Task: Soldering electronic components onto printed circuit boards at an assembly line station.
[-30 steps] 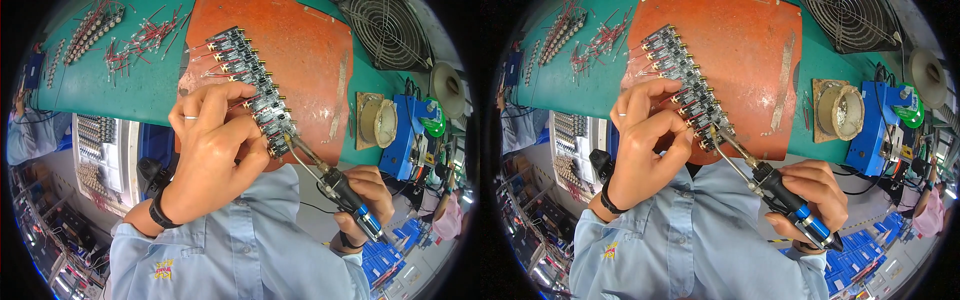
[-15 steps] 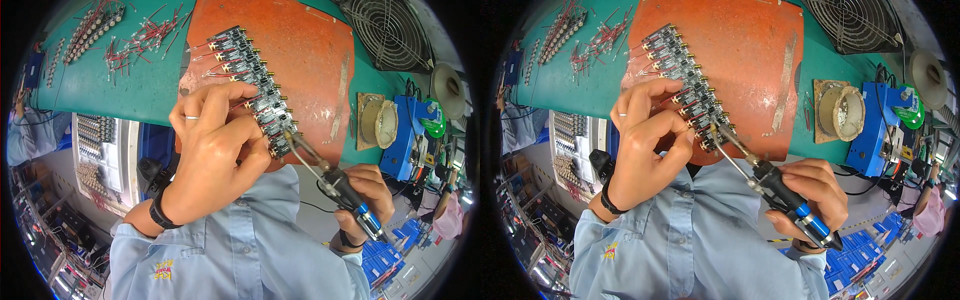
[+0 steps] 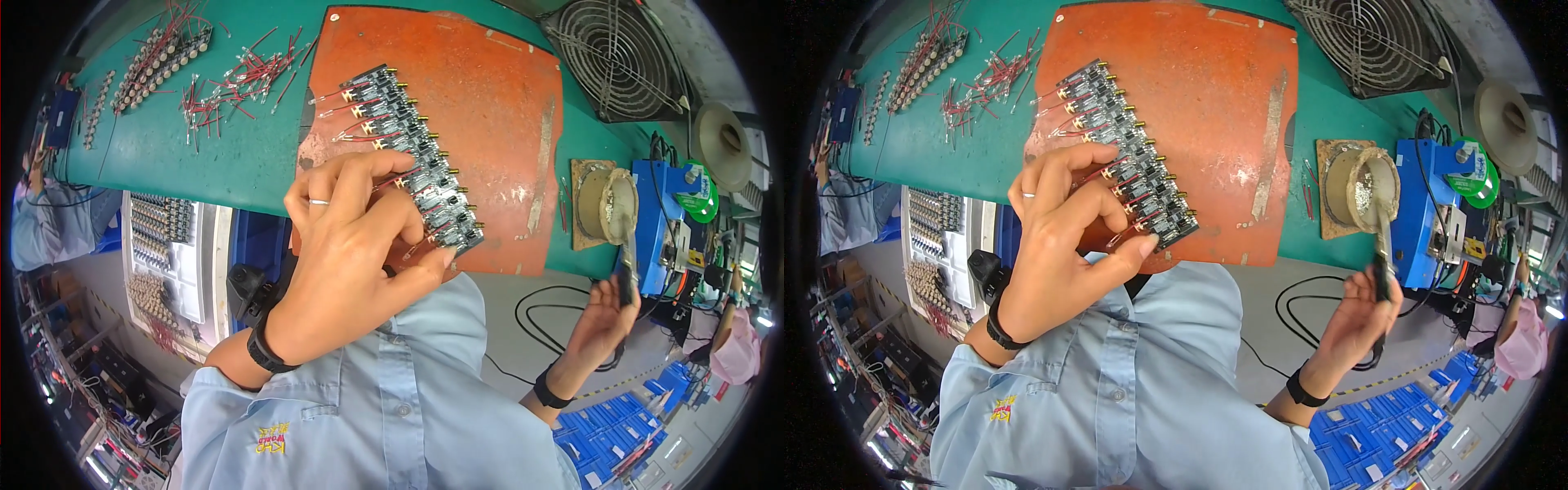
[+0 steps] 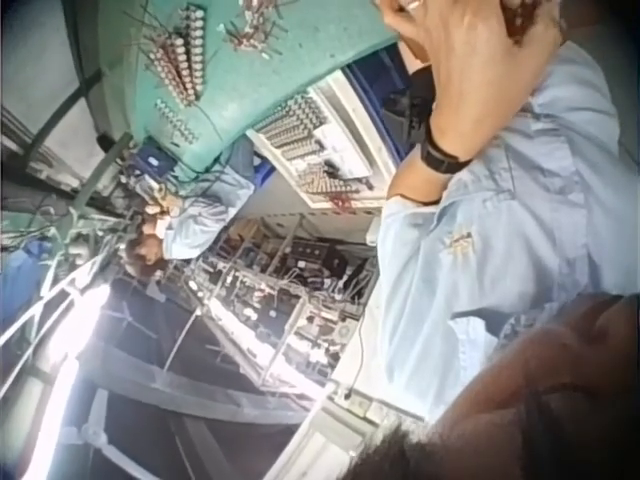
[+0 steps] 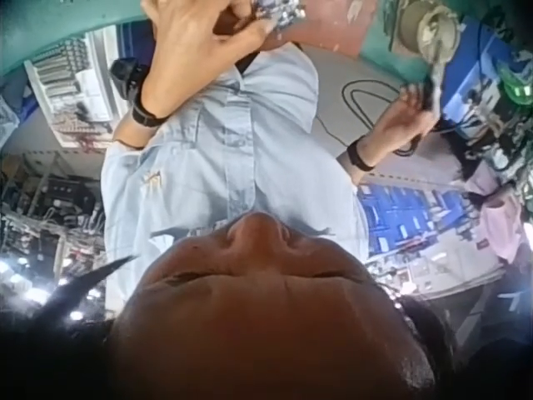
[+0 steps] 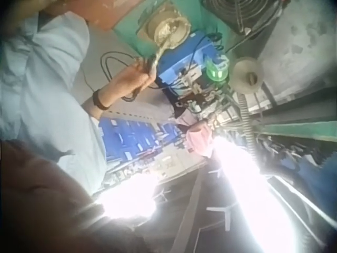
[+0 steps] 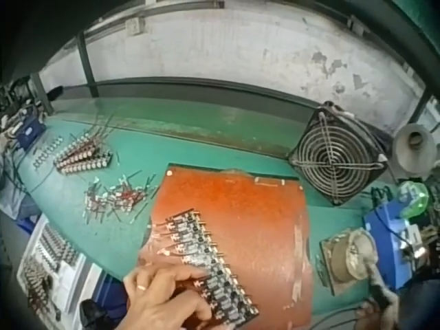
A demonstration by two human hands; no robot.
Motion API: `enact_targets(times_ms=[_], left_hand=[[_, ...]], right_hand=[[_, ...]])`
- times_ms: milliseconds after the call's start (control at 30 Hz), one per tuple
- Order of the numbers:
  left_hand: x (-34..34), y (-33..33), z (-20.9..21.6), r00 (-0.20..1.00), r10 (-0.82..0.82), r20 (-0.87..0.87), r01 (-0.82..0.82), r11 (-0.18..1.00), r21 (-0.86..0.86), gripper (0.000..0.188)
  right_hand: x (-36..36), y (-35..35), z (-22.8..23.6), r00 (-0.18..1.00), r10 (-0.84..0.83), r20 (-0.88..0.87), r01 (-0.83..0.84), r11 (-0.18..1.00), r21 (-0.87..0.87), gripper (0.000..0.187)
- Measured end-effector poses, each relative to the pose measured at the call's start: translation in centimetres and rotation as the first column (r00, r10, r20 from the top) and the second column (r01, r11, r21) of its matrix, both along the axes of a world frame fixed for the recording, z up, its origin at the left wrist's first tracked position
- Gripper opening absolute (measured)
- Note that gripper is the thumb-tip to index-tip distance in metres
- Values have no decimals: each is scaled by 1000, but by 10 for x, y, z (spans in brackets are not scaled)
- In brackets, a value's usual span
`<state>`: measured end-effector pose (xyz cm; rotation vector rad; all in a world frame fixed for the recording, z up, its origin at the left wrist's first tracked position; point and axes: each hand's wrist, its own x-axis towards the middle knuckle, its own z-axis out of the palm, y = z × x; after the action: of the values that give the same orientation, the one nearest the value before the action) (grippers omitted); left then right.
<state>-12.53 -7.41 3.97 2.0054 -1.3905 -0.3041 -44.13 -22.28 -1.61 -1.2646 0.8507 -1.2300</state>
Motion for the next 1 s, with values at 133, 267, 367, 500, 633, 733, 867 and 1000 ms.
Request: enact_targets(times_ms=[133, 267, 367, 500, 633, 733, 867, 1000], left_hand=[[-3, 0, -2, 999, -7, 41, 8, 1000, -12, 43], [-5, -1, -5, 995, 6, 100, -6, 1000, -2, 55], [-4, -3, -4, 994, 10, 110, -9, 1000, -6, 57], [-3, 1, 4, 994, 50, 101, -46, 998, -45, 52], [23, 17, 7, 985, 135, 109, -124, 987, -106, 42], [65, 25, -7, 934, 301, 191, -279, 951, -135, 26], [110, 17, -30, 854, 405, 327, -371, 914, -164, 17], [112, 9, -34, 840, 413, 352, -385, 911, -151, 13]], right_hand=[[8, 4, 7, 996, -38, -76, 34, 998, -53, 54], [27, 6, 16, 997, 18, -69, -28, 989, -144, 54], [47, 13, 21, 996, 69, -59, -79, 980, -183, 54], [81, 14, 25, 985, 171, -15, -170, 958, -229, 55], [103, 17, 30, 976, 217, -3, -210, 945, -249, 55], [108, 17, 32, 972, 233, -24, -232, 941, -246, 54], [108, 19, 33, 969, 240, -62, -248, 943, -220, 53], [109, 23, 35, 965, 255, -58, -262, 944, -200, 53]])
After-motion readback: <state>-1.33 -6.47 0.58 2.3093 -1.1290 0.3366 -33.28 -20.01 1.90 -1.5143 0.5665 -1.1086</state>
